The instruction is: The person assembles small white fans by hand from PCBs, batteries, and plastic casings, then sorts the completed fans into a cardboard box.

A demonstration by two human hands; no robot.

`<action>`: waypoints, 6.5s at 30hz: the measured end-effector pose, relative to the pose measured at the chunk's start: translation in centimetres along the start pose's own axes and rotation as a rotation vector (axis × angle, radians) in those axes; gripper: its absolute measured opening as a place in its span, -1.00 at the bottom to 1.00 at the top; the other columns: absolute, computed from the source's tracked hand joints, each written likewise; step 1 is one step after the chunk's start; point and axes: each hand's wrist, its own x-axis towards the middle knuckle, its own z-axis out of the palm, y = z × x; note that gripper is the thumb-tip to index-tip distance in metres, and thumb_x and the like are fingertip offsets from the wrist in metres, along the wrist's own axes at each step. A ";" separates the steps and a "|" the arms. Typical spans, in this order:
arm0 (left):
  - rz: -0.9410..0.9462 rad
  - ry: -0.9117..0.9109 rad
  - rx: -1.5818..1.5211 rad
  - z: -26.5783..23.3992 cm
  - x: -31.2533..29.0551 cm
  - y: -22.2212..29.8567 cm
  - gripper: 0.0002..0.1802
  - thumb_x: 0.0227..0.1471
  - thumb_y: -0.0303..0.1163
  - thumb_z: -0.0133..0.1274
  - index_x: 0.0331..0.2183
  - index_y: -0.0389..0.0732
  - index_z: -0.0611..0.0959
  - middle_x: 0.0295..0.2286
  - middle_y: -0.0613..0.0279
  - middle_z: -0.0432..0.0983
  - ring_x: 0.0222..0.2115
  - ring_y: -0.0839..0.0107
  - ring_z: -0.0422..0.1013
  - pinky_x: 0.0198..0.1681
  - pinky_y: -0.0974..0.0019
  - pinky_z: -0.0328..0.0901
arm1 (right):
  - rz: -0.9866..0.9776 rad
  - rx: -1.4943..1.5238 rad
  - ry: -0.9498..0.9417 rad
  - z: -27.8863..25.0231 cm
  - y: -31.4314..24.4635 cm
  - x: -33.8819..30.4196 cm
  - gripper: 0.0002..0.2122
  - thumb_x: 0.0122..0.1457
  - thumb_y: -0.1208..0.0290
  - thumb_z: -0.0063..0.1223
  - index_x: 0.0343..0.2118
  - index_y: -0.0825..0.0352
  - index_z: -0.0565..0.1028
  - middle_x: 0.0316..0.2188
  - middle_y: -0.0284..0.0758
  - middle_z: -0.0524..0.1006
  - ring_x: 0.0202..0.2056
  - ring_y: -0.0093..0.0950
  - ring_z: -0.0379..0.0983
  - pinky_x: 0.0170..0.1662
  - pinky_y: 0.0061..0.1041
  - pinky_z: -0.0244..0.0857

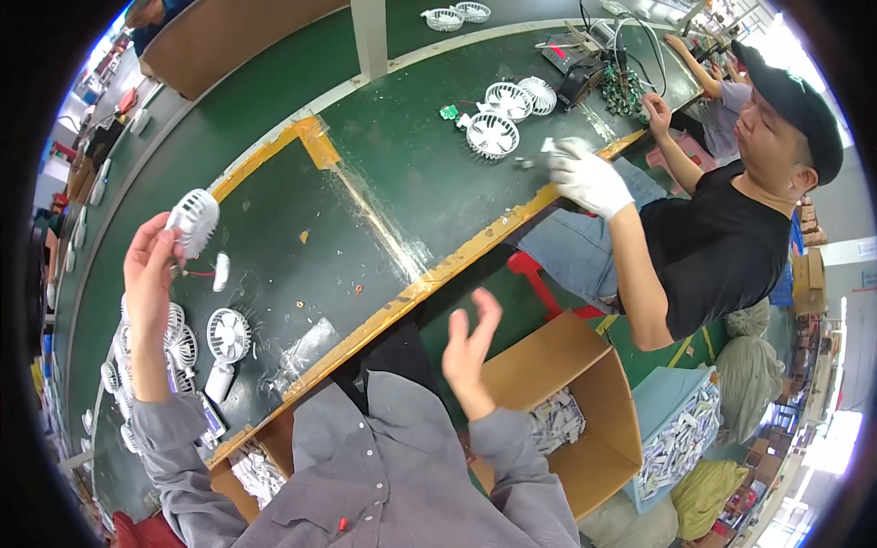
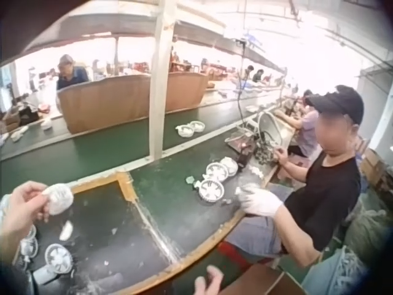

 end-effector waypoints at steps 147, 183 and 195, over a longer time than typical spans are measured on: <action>-0.101 -0.354 -1.144 7.1 -16.3 -3.5 0.17 -0.31 0.02 0.40 0.20 -0.25 0.15 0.03 -0.23 0.26 -0.02 0.00 0.39 -0.02 0.15 0.43 | -0.863 -0.830 -0.029 2.8 -1.7 17.9 -0.55 0.10 0.33 0.13 0.07 0.31 0.41 0.09 -0.13 0.40 0.13 -0.15 0.26 0.21 -0.15 0.03; 0.963 -0.172 -0.186 5.9 -22.5 -4.6 0.07 -0.39 -0.46 0.49 0.16 -0.13 0.25 0.05 -0.17 0.31 0.05 -0.18 0.34 0.02 -0.05 0.35 | 0.098 1.386 -1.271 -7.1 -14.3 -6.5 -0.44 0.19 -0.08 0.01 -0.53 0.50 0.49 -0.71 -0.11 0.53 -0.71 -0.29 0.52 -0.63 -0.36 0.46; 0.700 -0.357 0.292 6.2 -22.4 -6.5 0.08 -0.38 -0.33 0.44 0.18 -0.24 0.24 0.10 -0.08 0.25 0.09 -0.02 0.29 0.19 -0.16 0.15 | 0.281 0.673 -1.029 -7.6 -14.8 -6.9 -0.78 0.05 0.44 -0.17 -0.60 0.46 0.44 -0.66 -0.09 0.50 -0.60 -0.23 0.43 -0.25 -0.25 0.33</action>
